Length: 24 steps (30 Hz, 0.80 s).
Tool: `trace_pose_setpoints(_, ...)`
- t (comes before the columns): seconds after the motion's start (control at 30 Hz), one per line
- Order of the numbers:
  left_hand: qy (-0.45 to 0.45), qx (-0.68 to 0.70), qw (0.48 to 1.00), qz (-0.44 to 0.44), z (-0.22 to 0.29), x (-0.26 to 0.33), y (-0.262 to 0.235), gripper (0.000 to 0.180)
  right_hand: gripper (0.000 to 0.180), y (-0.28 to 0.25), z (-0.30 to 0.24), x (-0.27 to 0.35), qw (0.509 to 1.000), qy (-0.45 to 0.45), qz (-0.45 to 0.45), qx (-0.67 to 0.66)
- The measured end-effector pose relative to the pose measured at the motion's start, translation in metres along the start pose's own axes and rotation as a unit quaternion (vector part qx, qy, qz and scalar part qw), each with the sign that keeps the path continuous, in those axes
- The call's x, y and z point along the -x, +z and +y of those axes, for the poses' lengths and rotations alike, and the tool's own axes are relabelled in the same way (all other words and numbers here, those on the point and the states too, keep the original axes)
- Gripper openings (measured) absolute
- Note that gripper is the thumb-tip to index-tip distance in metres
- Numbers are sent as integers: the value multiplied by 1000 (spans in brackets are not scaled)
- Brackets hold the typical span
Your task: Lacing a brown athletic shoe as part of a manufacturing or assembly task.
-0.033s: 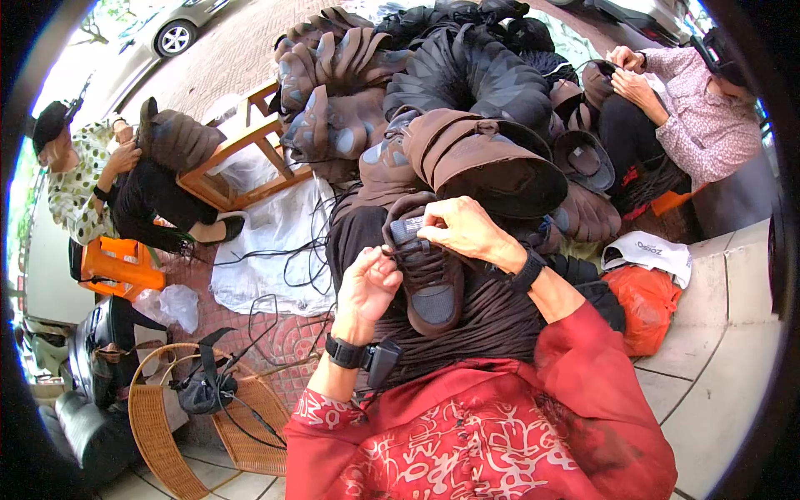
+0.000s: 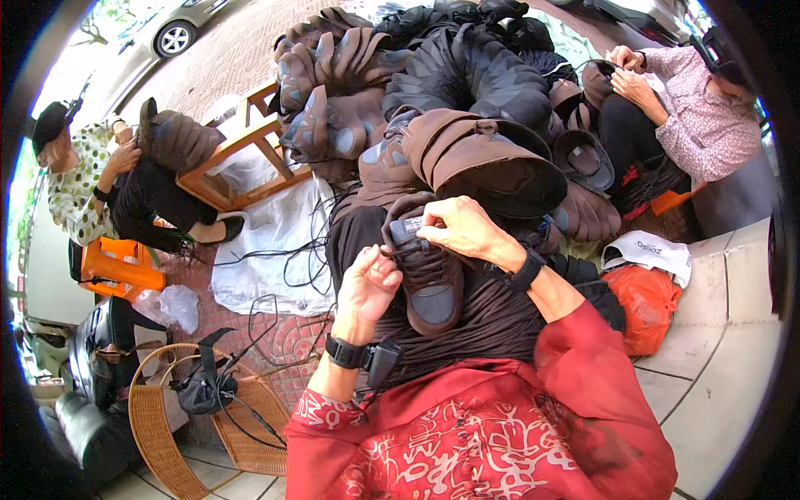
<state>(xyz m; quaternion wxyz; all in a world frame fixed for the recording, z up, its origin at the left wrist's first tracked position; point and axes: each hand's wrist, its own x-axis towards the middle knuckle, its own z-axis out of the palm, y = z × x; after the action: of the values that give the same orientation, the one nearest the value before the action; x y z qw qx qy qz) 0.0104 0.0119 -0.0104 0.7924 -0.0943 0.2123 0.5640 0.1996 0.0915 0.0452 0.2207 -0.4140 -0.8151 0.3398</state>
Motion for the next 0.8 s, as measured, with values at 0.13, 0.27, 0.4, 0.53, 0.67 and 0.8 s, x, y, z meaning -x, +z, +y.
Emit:
trace_pose_setpoints(0.13, 24, 7, 999, -22, -5, 4, 1, 19, 20, -1, 6, -2, 999, 19, 10, -39)
trace_pose_setpoints(0.27, 140, -349, 927, 13, -1, 9, 11, 31, 19, -2, 6, -2, 998, 31, 5, -63)
trace_pose_setpoints(0.4, 234, -613, 754, 36, 1, 15, 24, 32, 19, -2, 8, -2, 998, 29, -2, -61)
trace_pose_setpoints(0.53, 266, -746, 611, 5, 15, 7, 11, 18, 19, -2, 5, 0, 997, 30, -2, -72)
trace_pose_setpoints(0.67, 303, -745, 594, -28, 17, 3, 9, 17, 18, -4, 1, 0, 998, 17, -14, -65)
trace_pose_setpoints(0.8, 323, -757, 567, -30, 20, 6, 14, 15, 20, -5, 2, -2, 997, 31, -43, -57)
